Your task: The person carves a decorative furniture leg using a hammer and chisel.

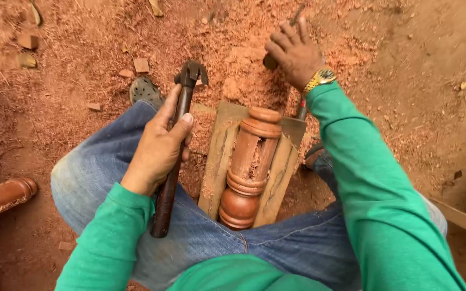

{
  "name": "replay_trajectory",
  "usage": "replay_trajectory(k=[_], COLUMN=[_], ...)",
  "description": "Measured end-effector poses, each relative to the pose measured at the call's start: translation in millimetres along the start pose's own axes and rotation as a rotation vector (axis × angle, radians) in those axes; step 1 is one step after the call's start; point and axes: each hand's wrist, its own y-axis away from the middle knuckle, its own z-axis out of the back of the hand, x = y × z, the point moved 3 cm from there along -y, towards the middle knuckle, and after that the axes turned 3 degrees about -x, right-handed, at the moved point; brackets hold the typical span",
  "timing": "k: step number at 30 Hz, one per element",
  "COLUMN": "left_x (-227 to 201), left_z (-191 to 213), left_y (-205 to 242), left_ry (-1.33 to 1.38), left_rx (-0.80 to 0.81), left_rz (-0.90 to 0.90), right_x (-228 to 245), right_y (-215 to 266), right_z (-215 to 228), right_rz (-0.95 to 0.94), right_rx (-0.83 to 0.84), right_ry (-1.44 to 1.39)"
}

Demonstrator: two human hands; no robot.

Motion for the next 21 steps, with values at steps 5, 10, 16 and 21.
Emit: replay_trajectory(k=[5, 10, 16, 21], left_x=[0, 5, 14, 24], left_z=[-3, 0, 7, 14], left_y=[0, 0, -2, -2], left_ry=[-0.059, -0.038, 0.031, 0.018], left_rx=[0.004, 0.011, -0.033, -0.04], left_rz=[0.018, -0.062, -0.137, -0.168], right_x=[20, 29, -5, 14], right_y=[13, 3, 75, 165], right_z=[71, 120, 12, -61], right_rz=[0.266, -0.099, -0.989, -1.463], right_rx=[-0.302, -0.783, -1.083, -0.797], right_ry=[-0.016, -0.942, -1.996, -1.878])
